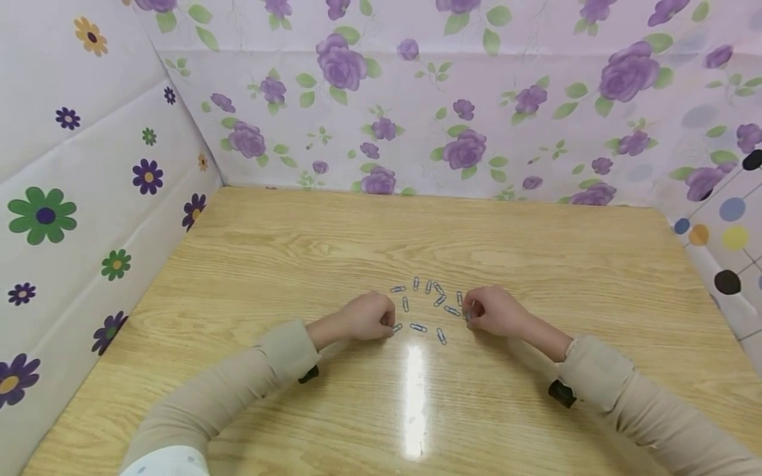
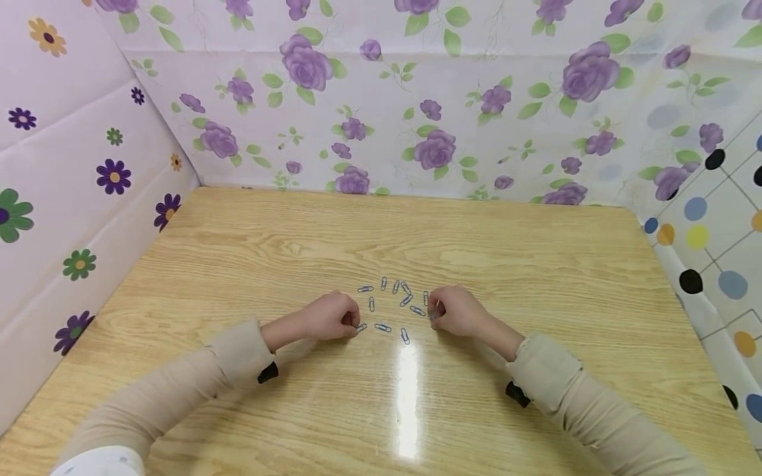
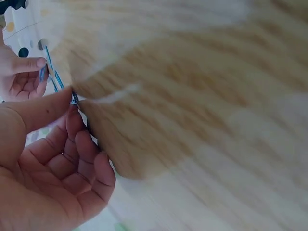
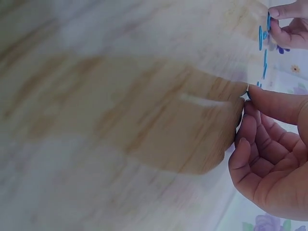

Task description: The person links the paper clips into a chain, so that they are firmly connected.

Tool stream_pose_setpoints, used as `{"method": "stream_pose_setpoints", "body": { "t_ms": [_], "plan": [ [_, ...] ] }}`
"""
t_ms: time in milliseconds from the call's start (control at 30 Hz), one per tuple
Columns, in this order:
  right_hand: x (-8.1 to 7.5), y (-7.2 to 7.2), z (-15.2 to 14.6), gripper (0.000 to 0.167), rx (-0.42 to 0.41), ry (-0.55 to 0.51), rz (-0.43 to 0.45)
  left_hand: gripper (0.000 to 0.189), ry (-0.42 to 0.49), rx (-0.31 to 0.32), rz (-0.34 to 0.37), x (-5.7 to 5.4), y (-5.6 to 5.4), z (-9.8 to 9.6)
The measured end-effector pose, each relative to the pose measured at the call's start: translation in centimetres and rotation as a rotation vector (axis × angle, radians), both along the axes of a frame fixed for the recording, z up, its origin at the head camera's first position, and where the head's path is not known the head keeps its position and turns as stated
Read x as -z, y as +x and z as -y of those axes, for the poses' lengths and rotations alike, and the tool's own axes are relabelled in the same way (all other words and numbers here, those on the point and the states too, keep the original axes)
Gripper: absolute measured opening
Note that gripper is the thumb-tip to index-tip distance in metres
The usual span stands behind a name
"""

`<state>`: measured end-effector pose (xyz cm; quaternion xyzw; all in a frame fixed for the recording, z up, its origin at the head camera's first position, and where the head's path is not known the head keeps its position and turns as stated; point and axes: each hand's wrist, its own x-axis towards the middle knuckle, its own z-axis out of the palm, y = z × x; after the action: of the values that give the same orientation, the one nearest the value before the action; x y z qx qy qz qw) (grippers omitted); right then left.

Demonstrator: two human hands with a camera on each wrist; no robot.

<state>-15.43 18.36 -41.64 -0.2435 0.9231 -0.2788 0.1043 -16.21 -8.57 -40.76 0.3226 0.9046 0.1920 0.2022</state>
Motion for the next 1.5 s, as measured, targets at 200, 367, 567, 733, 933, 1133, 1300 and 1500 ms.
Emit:
{"method": "stream_pose_setpoints", "body": {
  "t_ms": [200,367,567,733,933,1133,1300,1500],
  "plan": [
    [0.0,-0.1,-0.3,0.009,0.02,-0.059,0.072,0.011,-0.041,-0.028,0.017,0.2,0.2,-0.3],
    [-0.4,-0.3,-0.4,0.006,0.047,-0.145,0.17,0.01,0.11,-0.03,0.052,-0.2,0.0,-0.2],
    [-1.3,0.0,-0.3,0.007,0.077,-0.225,0.221,0.005,0.361,-0.053,0.058,-1.2,-0.6,-0.6],
    [-2.2,0.3,0.0,0.022,0.086,-0.32,0.23,0.014,0.482,-0.124,0.122,-1.5,-0.7,-1.0],
    [-2.9,0.7,0.5,0.018,0.115,-0.458,0.22,0.019,0.632,-0.165,0.222,-1.8,-0.5,-1.4],
    [-3.6,1.3,1.4,0.017,0.143,-0.562,0.175,0.024,0.726,-0.193,0.319,-2.0,-0.2,-2.2],
    [-3.6,1.6,2.2,0.015,0.175,-0.638,0.136,0.026,0.75,-0.222,0.369,-2.1,-0.1,-2.8],
    [-3.3,1.8,2.9,0.01,0.165,-0.694,0.166,0.027,0.785,-0.248,0.419,-2.2,0.0,-3.3]
  ]
}}
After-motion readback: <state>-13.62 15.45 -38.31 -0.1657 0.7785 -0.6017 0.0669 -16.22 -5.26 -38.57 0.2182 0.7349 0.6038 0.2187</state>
